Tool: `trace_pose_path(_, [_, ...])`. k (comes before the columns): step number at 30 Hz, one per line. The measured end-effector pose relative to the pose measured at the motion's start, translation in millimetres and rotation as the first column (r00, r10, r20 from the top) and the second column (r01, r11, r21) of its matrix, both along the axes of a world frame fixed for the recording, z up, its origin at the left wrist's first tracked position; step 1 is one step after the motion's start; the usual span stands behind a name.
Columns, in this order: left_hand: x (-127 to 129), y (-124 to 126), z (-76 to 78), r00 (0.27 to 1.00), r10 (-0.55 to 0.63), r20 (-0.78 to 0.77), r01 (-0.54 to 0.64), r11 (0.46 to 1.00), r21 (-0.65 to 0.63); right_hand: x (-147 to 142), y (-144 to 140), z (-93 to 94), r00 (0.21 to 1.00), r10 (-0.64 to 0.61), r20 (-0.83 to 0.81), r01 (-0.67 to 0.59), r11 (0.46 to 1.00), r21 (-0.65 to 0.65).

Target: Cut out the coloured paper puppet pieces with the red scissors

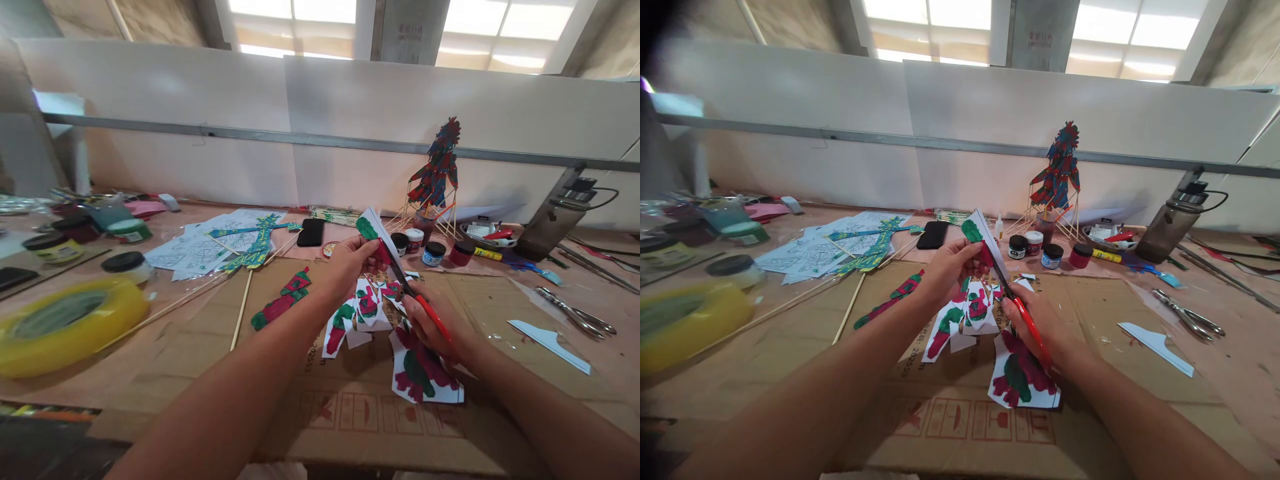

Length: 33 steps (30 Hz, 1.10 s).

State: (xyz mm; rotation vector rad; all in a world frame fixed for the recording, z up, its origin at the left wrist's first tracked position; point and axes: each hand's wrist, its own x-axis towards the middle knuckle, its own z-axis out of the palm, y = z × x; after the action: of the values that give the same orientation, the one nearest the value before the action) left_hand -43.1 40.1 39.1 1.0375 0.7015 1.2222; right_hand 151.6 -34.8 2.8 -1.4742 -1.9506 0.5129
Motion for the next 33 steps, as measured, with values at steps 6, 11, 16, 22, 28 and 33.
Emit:
trace_pose_path(6, [0.1, 0.8, -2.7, 1.0, -0.001, 0.018, 0.001, 1.0, 0.017, -0.3, 1.1, 3.4, 1.0, 0.017, 0.0, -0.017, 1.0, 0.016])
trace_pose_path(11, [0.4, -0.2, -2.9, 1.0, -0.012, 0.006, 0.012, 1.0, 0.029, -0.9, 0.7, 3.5, 1.0, 0.02, -0.018, -0.02, 1.0, 0.004])
trace_pose_path(16, [0.4, -0.7, -2.8, 1.0, -0.02, 0.006, 0.019, 0.999, 0.033, -3.2, -2.9, 5.7, 0.999, 0.026, -0.041, -0.025, 1.0, 0.015])
trace_pose_path(22, [0.7, 0.0, -1.7, 0.998, -0.047, 0.03, 0.045, 0.998, 0.041, -1.9, -0.5, 5.1, 0.999, 0.027, -0.032, -0.026, 1.0, 0.008])
trace_pose_path(28, [0.4, -0.7, -0.6, 0.998, -0.049, 0.034, 0.048, 0.998, 0.039, -1.5, 0.0, 2.4, 1.0, 0.015, -0.019, -0.014, 1.0, 0.021])
trace_pose_path(33, [0.3, -1.3, -0.2, 0.998, -0.048, 0.029, 0.047, 0.998, 0.038, -0.8, -0.4, 3.1, 1.0, 0.001, -0.013, 0.0, 0.999, 0.042])
